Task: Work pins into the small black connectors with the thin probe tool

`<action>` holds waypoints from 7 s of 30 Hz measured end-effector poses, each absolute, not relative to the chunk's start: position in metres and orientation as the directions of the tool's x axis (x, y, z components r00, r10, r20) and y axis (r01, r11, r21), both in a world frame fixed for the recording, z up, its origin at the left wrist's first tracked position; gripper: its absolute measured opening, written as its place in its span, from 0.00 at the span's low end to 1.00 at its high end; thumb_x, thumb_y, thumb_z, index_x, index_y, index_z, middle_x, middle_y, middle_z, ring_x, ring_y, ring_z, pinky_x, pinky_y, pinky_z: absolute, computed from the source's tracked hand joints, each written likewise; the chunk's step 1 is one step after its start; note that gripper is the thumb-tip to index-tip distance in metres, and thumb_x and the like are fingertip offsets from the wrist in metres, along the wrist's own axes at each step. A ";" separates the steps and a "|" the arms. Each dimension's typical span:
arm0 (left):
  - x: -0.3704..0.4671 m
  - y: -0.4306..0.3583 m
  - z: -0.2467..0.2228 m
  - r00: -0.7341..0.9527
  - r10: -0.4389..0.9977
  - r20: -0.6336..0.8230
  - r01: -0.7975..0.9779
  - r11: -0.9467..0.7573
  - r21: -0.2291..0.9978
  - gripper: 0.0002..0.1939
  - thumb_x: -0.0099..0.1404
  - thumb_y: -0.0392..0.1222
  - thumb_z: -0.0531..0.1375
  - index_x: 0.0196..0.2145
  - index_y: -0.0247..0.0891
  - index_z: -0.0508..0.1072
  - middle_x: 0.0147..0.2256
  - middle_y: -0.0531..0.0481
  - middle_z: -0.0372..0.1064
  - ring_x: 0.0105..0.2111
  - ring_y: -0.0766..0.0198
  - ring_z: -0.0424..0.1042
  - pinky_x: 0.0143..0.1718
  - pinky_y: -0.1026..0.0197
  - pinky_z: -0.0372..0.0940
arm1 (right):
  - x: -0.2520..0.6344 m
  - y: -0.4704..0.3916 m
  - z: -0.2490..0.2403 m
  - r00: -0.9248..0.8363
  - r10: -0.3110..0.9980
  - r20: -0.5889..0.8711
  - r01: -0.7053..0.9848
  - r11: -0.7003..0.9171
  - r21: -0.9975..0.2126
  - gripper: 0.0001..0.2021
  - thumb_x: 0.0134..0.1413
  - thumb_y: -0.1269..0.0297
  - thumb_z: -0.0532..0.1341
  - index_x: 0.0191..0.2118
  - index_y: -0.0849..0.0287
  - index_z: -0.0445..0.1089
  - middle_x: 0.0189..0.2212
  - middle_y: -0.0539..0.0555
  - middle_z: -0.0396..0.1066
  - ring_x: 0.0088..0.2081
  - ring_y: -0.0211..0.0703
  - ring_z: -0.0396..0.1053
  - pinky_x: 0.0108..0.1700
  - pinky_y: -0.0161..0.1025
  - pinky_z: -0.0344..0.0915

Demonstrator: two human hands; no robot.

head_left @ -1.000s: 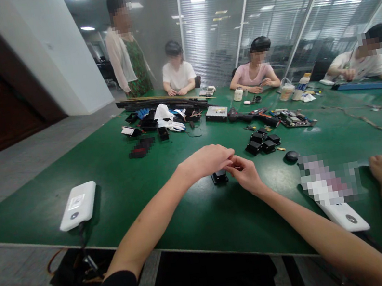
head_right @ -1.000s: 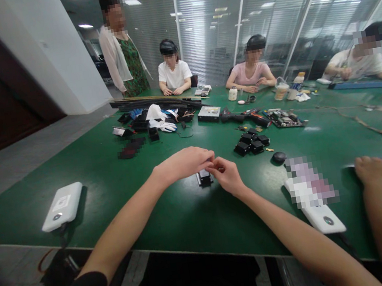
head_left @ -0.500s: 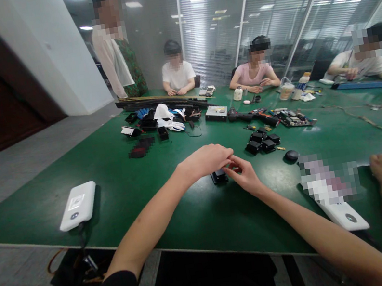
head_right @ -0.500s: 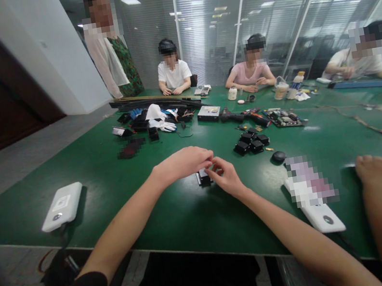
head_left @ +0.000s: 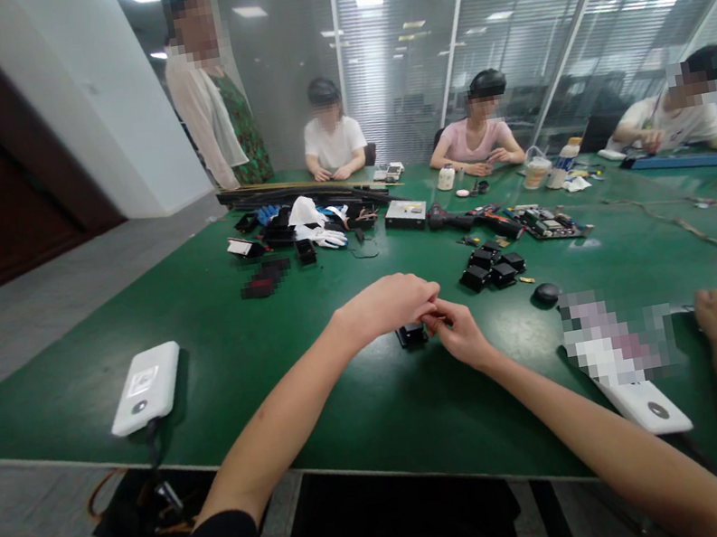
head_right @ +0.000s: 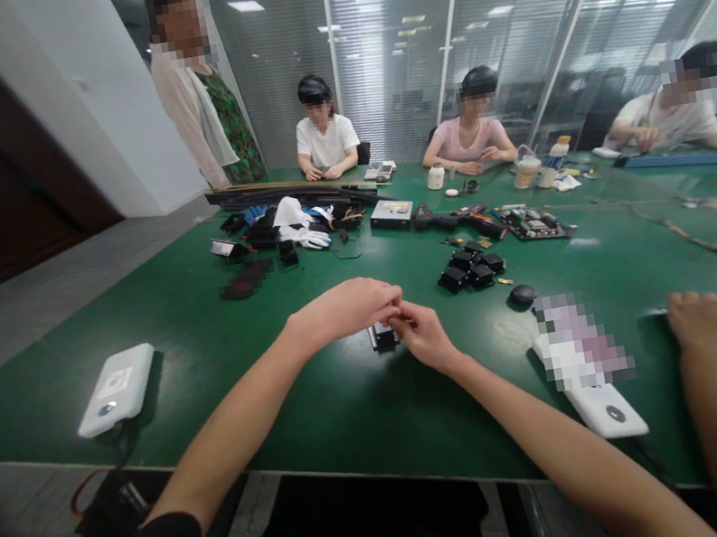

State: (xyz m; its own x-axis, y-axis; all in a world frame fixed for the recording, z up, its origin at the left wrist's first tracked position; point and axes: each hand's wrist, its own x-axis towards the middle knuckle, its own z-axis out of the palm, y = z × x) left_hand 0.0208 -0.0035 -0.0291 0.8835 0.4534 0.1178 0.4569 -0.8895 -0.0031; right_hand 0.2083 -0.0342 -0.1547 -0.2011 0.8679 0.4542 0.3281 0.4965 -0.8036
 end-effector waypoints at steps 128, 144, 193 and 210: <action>0.022 -0.005 -0.030 0.878 0.456 0.144 0.467 -0.883 -0.053 0.10 0.74 0.43 0.55 0.43 0.35 0.72 0.40 0.42 0.77 0.40 0.54 0.77 0.35 0.59 0.63 | 0.211 -0.029 -0.161 -0.092 0.888 0.451 0.361 0.452 -0.816 0.13 0.58 0.52 0.67 0.39 0.57 0.71 0.32 0.52 0.70 0.32 0.41 0.66 0.31 0.35 0.67; 0.021 -0.008 -0.026 0.880 0.422 0.218 0.442 -0.896 -0.046 0.10 0.74 0.37 0.52 0.45 0.34 0.72 0.46 0.43 0.69 0.38 0.60 0.74 0.36 0.60 0.64 | 0.212 -0.031 -0.161 -0.117 0.875 0.470 0.288 0.483 -0.827 0.11 0.64 0.56 0.61 0.37 0.57 0.74 0.34 0.53 0.73 0.29 0.41 0.67 0.31 0.37 0.67; 0.023 -0.008 -0.026 0.851 0.426 0.306 0.466 -0.882 -0.066 0.14 0.75 0.43 0.50 0.45 0.36 0.73 0.43 0.43 0.73 0.40 0.58 0.74 0.39 0.59 0.64 | 0.209 -0.030 -0.159 -0.057 0.881 0.470 0.313 0.462 -0.830 0.10 0.61 0.56 0.64 0.35 0.57 0.74 0.27 0.51 0.71 0.27 0.41 0.66 0.30 0.38 0.66; 0.025 -0.008 -0.027 0.837 0.482 0.260 0.528 -0.837 -0.145 0.19 0.77 0.47 0.46 0.45 0.37 0.73 0.32 0.42 0.77 0.31 0.57 0.76 0.30 0.60 0.58 | 0.214 -0.030 -0.157 -0.078 0.867 0.491 0.385 0.481 -0.788 0.07 0.63 0.59 0.59 0.39 0.56 0.72 0.34 0.52 0.71 0.37 0.44 0.67 0.33 0.35 0.66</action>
